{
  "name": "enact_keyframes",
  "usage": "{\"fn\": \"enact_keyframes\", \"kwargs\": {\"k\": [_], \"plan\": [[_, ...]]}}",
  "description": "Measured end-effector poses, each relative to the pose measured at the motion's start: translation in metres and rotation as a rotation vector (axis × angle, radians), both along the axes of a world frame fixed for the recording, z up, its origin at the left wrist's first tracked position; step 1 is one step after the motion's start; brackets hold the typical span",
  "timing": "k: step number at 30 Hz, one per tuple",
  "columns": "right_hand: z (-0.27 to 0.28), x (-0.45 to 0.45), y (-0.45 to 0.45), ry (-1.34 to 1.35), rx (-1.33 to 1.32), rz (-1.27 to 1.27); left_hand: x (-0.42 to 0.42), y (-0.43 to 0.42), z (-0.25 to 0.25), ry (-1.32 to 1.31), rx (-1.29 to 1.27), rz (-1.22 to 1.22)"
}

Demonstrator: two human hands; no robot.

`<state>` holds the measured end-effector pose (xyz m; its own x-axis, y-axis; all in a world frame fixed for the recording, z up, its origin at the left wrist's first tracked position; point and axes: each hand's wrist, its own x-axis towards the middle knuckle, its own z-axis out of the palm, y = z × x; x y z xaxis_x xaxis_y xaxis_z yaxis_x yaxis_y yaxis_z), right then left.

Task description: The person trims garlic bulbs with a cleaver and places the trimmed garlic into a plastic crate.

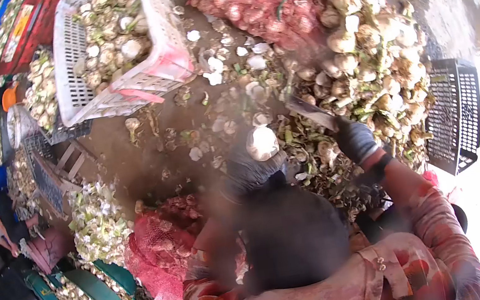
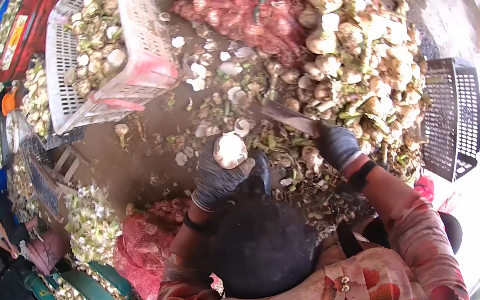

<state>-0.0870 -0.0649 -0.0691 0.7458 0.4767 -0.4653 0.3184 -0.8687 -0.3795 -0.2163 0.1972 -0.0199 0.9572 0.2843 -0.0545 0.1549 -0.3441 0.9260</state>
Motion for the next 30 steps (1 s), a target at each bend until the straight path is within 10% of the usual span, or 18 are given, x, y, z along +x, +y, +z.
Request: {"fn": "enact_keyframes", "kwargs": {"k": [3,5,6,9,11,12,14,20,23,27,30], "plan": [[-0.015,-0.011,-0.031,-0.017,-0.054,0.040,-0.009,0.046,-0.027,0.090,-0.413,0.374],[-0.009,-0.019,-0.039,-0.011,-0.002,0.031,-0.005,0.112,-0.064,0.270,-0.036,0.402],[-0.006,-0.021,-0.041,0.027,-0.009,0.037,-0.004,0.132,-0.061,0.054,-0.287,0.550],[-0.006,-0.018,-0.052,0.071,-0.053,0.088,-0.012,0.240,-0.105,0.427,0.402,0.509],[0.000,-0.014,-0.050,0.063,-0.084,0.109,-0.035,0.320,-0.186,0.162,0.190,0.626],[0.007,-0.011,-0.046,0.095,-0.108,0.139,-0.042,0.347,-0.201,0.318,0.715,0.407],[0.015,-0.010,-0.045,0.167,-0.118,0.134,-0.036,0.359,-0.198,0.440,1.233,0.161],[0.021,-0.015,-0.047,0.229,-0.150,0.137,-0.027,0.343,-0.186,0.669,0.225,0.397],[0.021,-0.020,-0.051,0.209,-0.072,0.156,-0.026,0.282,-0.164,0.687,0.658,0.514],[0.023,-0.033,-0.067,0.152,-0.095,0.153,-0.047,0.210,-0.111,0.304,0.291,0.690],[0.050,-0.038,-0.073,0.206,-0.119,0.111,-0.032,0.193,-0.008,-0.266,0.518,0.654]]}}
